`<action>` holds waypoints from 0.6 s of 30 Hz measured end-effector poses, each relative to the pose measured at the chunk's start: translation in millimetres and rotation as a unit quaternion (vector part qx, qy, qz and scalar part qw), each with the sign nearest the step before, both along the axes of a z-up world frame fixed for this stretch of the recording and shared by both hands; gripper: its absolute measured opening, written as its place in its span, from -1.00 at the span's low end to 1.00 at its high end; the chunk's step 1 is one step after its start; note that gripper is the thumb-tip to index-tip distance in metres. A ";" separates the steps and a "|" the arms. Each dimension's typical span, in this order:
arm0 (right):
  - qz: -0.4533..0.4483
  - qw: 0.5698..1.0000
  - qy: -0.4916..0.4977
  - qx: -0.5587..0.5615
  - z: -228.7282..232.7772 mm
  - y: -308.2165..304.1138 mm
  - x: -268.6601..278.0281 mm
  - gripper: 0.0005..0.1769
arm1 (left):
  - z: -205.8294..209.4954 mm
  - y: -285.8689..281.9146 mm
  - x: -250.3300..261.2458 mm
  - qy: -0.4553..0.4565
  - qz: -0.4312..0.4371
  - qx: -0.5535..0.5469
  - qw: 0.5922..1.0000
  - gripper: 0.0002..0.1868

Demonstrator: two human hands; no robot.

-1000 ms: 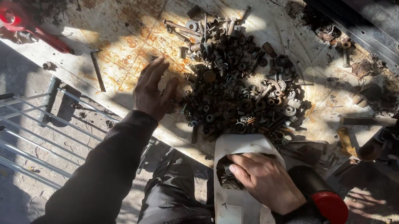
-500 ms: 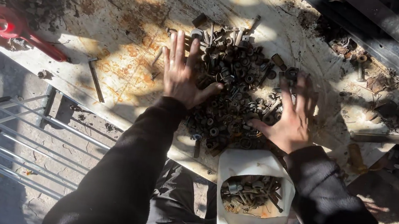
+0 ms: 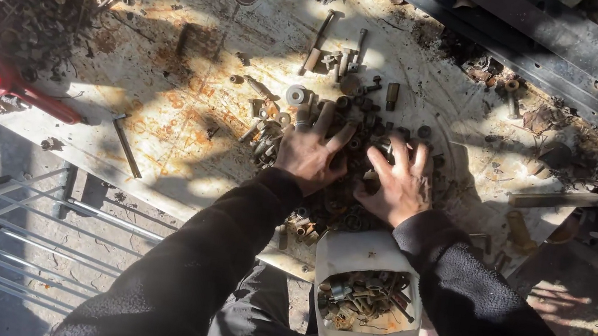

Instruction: The person sorts a pile of mixed metal hardware, including bolts, nuts, and washers, on a workbench. They pick up handfuls of the parts and place them into a white plastic container, repeating the process until the pile is cleared.

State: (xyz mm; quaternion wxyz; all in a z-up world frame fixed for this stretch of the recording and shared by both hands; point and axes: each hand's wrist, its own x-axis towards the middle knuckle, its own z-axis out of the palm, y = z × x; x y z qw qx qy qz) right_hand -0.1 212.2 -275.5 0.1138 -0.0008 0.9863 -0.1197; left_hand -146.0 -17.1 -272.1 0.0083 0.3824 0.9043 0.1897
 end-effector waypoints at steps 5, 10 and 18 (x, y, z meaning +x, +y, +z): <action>-0.053 0.998 0.013 -0.020 -0.8 -9.4 -8.0 -0.13 | 33.6 4.5 16.7 -0.048 0.092 -0.043 0.994 -0.09; -0.062 0.995 -0.077 -0.025 39.7 -11.5 -18.8 -0.15 | 51.1 11.1 10.9 -0.112 0.144 -0.078 0.980 -0.19; -0.054 0.998 -0.025 -0.035 42.2 2.5 -32.8 -0.47 | 72.5 -6.7 -24.5 -0.266 0.174 -0.041 0.947 -0.47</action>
